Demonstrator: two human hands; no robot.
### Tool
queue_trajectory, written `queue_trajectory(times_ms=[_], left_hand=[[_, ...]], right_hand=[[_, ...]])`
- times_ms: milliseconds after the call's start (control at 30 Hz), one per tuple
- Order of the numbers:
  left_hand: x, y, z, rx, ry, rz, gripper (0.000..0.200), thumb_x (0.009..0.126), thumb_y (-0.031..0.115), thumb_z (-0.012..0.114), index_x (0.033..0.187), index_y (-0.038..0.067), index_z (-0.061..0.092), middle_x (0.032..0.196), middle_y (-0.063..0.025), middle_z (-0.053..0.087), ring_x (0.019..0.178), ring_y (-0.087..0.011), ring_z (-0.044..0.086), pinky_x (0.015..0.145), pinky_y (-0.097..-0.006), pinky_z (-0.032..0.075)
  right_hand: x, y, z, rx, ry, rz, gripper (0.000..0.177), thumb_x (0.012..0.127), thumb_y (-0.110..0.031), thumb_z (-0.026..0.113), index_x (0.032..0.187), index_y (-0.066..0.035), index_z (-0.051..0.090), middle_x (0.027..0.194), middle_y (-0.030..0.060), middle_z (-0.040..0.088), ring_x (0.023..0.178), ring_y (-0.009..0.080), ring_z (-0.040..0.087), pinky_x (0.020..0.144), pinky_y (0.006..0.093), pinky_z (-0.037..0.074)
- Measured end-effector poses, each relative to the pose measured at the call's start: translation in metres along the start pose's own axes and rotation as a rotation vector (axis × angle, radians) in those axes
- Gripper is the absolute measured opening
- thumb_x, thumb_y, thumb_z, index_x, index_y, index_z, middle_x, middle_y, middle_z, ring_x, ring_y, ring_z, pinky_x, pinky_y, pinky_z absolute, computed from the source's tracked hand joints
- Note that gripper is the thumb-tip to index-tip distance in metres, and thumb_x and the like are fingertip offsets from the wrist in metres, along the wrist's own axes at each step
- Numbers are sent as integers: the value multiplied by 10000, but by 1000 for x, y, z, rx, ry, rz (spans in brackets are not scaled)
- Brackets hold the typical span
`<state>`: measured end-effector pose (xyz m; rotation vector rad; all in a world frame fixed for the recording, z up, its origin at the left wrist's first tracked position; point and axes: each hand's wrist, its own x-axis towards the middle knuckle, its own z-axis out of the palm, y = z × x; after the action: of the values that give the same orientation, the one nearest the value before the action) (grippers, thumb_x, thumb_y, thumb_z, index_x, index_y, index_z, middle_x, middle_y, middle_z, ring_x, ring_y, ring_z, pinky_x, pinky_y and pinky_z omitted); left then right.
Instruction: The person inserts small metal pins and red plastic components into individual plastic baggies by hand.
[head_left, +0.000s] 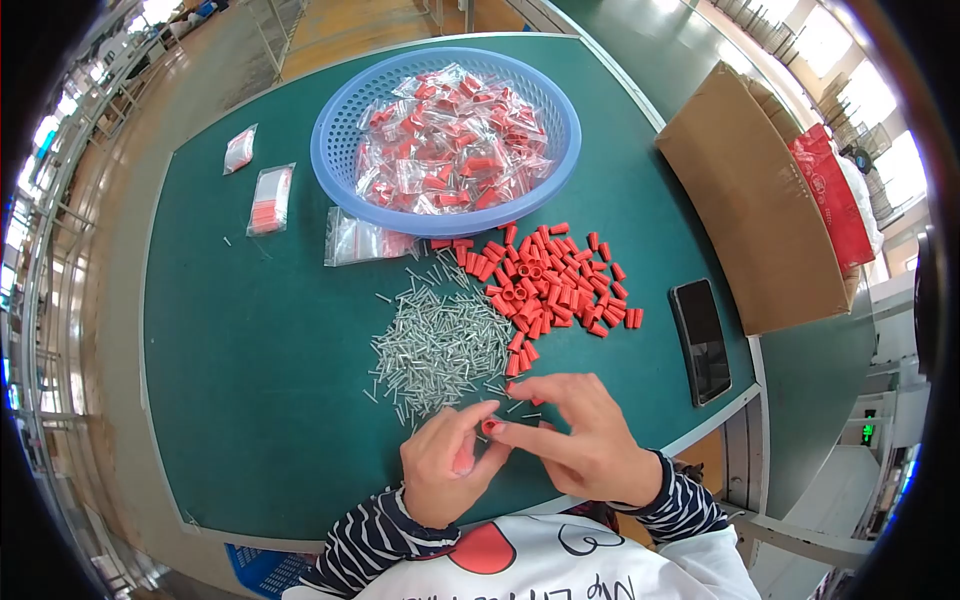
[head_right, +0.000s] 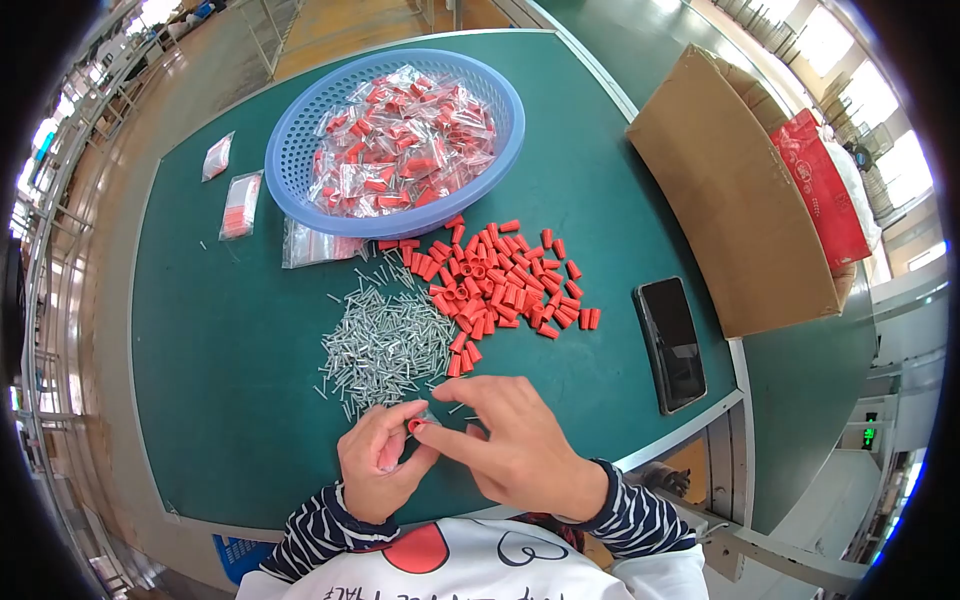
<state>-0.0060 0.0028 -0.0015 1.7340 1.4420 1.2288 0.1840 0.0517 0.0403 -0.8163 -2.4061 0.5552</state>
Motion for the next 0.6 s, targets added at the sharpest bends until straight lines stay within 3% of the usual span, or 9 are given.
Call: queue_trajectory(times_ms=[133, 300, 600], left_hand=[[0, -3, 3, 51, 1, 41, 434, 678, -31, 800, 1085, 25, 659, 742, -47, 600, 584, -135, 518, 529, -257, 415], [2, -3, 3, 67, 8, 52, 429, 685, 20, 858, 1060, 18, 650, 751, -42, 605, 607, -118, 538, 537, -248, 416], [-8, -10, 3, -579, -22, -229, 320, 751, 61, 864, 851, 43, 560, 760, 3, 533, 624, -37, 391, 554, -206, 320]], right_hand=[[0, -2, 7, -73, -79, 16, 482, 706, 54, 607, 1160, -101, 655, 1204, 141, 564, 1044, 297, 574, 840, 395, 429], [-3, -2, 7, 132, -62, 144, 479, 722, 38, 637, 1183, -90, 634, 1201, 126, 570, 1046, 285, 579, 831, 385, 429], [-9, 6, 20, 510, -34, 216, 234, 849, -63, 696, 1079, -61, 654, 1025, 82, 670, 983, 280, 627, 867, 376, 452]])
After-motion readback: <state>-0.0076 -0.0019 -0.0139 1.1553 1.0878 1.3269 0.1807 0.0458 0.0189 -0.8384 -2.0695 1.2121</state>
